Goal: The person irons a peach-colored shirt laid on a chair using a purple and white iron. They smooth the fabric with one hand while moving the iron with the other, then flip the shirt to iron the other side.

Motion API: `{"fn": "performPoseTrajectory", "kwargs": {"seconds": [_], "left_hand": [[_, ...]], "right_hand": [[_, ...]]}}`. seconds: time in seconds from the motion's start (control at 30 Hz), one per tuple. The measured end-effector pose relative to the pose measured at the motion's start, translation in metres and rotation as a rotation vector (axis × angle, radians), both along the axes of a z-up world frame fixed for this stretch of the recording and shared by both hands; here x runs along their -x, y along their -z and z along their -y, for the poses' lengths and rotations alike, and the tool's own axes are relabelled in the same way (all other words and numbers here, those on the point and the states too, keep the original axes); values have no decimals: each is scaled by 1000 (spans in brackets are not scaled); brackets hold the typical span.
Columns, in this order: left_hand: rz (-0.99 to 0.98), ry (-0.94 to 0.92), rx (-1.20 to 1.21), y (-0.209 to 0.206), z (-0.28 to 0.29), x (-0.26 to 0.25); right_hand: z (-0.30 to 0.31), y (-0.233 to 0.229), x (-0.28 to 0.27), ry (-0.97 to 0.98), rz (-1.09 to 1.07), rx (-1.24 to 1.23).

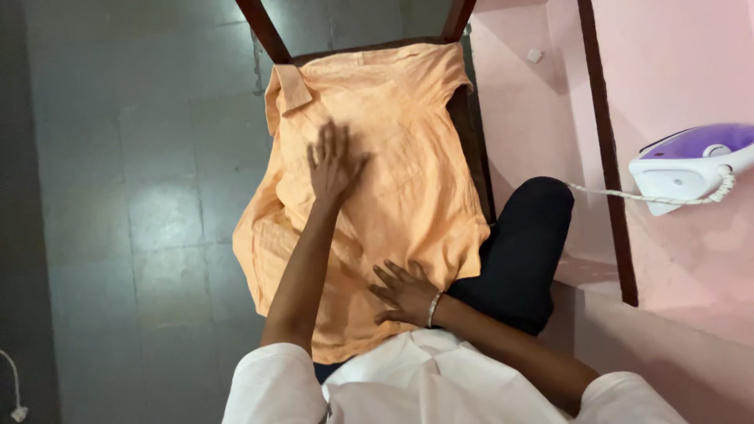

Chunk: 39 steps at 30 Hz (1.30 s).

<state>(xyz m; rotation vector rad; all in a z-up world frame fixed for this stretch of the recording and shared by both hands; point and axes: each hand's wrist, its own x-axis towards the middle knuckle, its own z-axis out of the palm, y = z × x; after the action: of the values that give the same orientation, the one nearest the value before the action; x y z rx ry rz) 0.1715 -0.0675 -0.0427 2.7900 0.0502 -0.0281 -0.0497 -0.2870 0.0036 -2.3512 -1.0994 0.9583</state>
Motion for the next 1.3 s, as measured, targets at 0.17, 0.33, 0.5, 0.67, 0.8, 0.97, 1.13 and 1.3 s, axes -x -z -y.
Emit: {"fn": "performPoseTrajectory", "kwargs": {"seconds": [0.17,0.33,0.5,0.67,0.8,0.97,1.13,1.3], "left_hand": [[-6,-52,60,-2,-3,23],[-8,-47,-33,5,8,65],[-89,-52,21,1,4,88],[-199,0,21,-13,10,94],[-149,113,-6,-11,13,107],[-204,60,54,-5,11,109],[-211,46,30,-6,16,108],[-188,43,46,-2,15,107]], "right_hand": [[4,4,0,92,105,-43],[125,-33,-61,786,691,-220],[318,-124,-117,1255,1237,117],[384,-167,-177,1538,568,568],[387,-164,-188,1537,406,603],[374,-174,-197,1524,305,563],[338,-208,-198,1499,406,361],[264,-226,-205,1405,277,-8]]}}
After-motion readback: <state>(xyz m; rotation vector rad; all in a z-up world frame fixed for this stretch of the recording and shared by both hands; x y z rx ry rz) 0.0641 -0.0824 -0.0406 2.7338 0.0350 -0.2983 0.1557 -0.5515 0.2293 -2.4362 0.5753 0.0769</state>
